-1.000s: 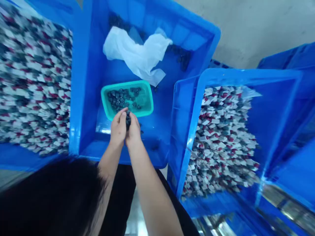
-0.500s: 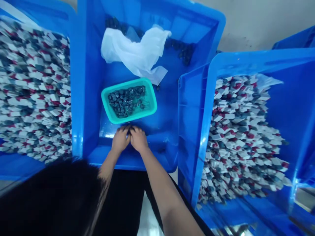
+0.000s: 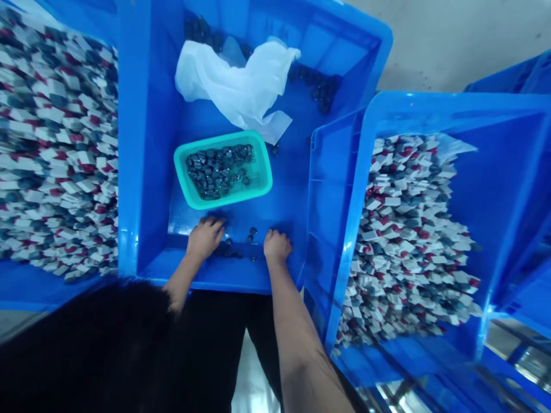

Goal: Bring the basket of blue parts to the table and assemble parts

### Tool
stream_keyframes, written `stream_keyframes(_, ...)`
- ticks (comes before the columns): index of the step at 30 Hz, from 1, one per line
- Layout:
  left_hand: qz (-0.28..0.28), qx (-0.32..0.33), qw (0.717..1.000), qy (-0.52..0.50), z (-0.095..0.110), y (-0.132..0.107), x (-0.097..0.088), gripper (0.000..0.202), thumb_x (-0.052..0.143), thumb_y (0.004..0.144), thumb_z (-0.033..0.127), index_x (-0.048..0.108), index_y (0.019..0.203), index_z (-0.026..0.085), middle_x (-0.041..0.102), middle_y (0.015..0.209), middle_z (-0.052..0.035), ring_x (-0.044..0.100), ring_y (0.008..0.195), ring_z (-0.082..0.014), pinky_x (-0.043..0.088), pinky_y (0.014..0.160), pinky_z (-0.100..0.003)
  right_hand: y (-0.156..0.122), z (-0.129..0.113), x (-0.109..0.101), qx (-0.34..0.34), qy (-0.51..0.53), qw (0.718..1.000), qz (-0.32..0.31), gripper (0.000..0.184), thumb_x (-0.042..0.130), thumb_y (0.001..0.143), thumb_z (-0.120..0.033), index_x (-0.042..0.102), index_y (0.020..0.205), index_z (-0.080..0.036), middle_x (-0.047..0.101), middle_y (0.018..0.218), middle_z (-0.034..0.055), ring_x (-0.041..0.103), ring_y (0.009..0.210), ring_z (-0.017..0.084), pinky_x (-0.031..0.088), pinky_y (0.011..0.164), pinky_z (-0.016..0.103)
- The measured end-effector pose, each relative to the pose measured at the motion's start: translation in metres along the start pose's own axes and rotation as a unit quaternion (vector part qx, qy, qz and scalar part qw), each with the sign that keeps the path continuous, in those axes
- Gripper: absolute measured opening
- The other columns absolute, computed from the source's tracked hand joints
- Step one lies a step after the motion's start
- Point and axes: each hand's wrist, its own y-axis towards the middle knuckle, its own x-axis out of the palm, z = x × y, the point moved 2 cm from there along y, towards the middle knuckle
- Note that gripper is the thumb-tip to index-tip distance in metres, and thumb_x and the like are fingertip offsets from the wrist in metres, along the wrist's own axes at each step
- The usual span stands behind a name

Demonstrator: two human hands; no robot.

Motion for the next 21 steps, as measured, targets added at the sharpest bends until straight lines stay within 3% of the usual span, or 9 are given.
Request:
stream_keyframes(4, -0.087, -0.067, 0.993, -0.042, 0.01, -0.018, 0.032, 0.028, 0.046, 0.088, 0.036, 0.059, 0.096, 0.014, 0.062, 0.095, -0.0067, 0.059, 0.089, -0.0187, 0.048, 0.08, -0.041, -0.027, 0.0, 0.038, 0.044, 0.06, 0.993, -0.087, 0.027, 0.049, 0.089, -0.035, 0.056, 0.106, -0.014, 0.057, 0.108, 0.0076, 0.056, 0.095, 0.018, 0.046, 0.084, 0.04)
stream_keyframes(7, -0.112, -0.122, 0.983, -0.084, 0.015, -0.026, 0.045, 0.026, 0.049, 0.087, 0.036, 0.059, 0.094, 0.013, 0.062, 0.094, -0.0062, 0.059, 0.085, -0.0171, 0.049, 0.078, -0.039, -0.045, -0.017, 0.06, 0.026, 0.148, 0.98, -0.131, 0.026, 0.05, 0.089, -0.033, 0.056, 0.106, -0.014, 0.057, 0.108, 0.0075, 0.056, 0.095, 0.018, 0.047, 0.083, 0.039)
stream_keyframes(10, -0.095, -0.16, 0.973, -0.137, 0.021, -0.029, 0.053, 0.024, 0.05, 0.086, 0.033, 0.058, 0.097, 0.013, 0.061, 0.097, -0.0066, 0.059, 0.087, -0.0174, 0.05, 0.078, -0.039, -0.056, -0.037, 0.071, 0.01, 0.257, 0.954, -0.156, 0.026, 0.05, 0.089, -0.032, 0.056, 0.106, -0.013, 0.058, 0.104, 0.0067, 0.058, 0.088, 0.016, 0.049, 0.078, 0.035)
stream_keyframes(13, -0.043, -0.187, 0.961, -0.201, 0.028, -0.033, 0.052, 0.024, 0.051, 0.086, 0.031, 0.057, 0.1, 0.013, 0.061, 0.1, -0.007, 0.059, 0.088, -0.0177, 0.05, 0.078, -0.038, -0.067, -0.053, 0.069, 0.004, 0.359, 0.92, -0.158, 0.027, 0.05, 0.09, -0.032, 0.055, 0.107, -0.013, 0.059, 0.1, 0.0061, 0.059, 0.084, 0.015, 0.051, 0.073, 0.033)
stream_keyframes(16, 0.029, -0.194, 0.944, -0.263, 0.038, -0.035, 0.032, 0.025, 0.051, 0.086, 0.031, 0.057, 0.103, 0.013, 0.061, 0.102, -0.0079, 0.06, 0.09, -0.0183, 0.051, 0.079, -0.039, -0.082, -0.07, 0.049, -0.011, 0.44, 0.887, -0.14, 0.027, 0.046, 0.091, -0.032, 0.055, 0.106, -0.012, 0.06, 0.098, 0.0064, 0.06, 0.083, 0.014, 0.051, 0.072, 0.032)
stream_keyframes(21, 0.151, -0.161, 0.92, -0.323, 0.043, -0.028, -0.045, 0.035, 0.025, 0.094, 0.03, 0.046, 0.122, 0.021, 0.056, 0.122, -0.0068, 0.055, 0.108, -0.0149, 0.048, 0.088, -0.03, -0.089, -0.11, -0.015, -0.081, 0.503, 0.856, -0.085, 0.039, 0.024, 0.095, -0.032, 0.051, 0.12, -0.019, 0.064, 0.101, 0.0054, 0.061, 0.087, 0.013, 0.049, 0.071, 0.025)
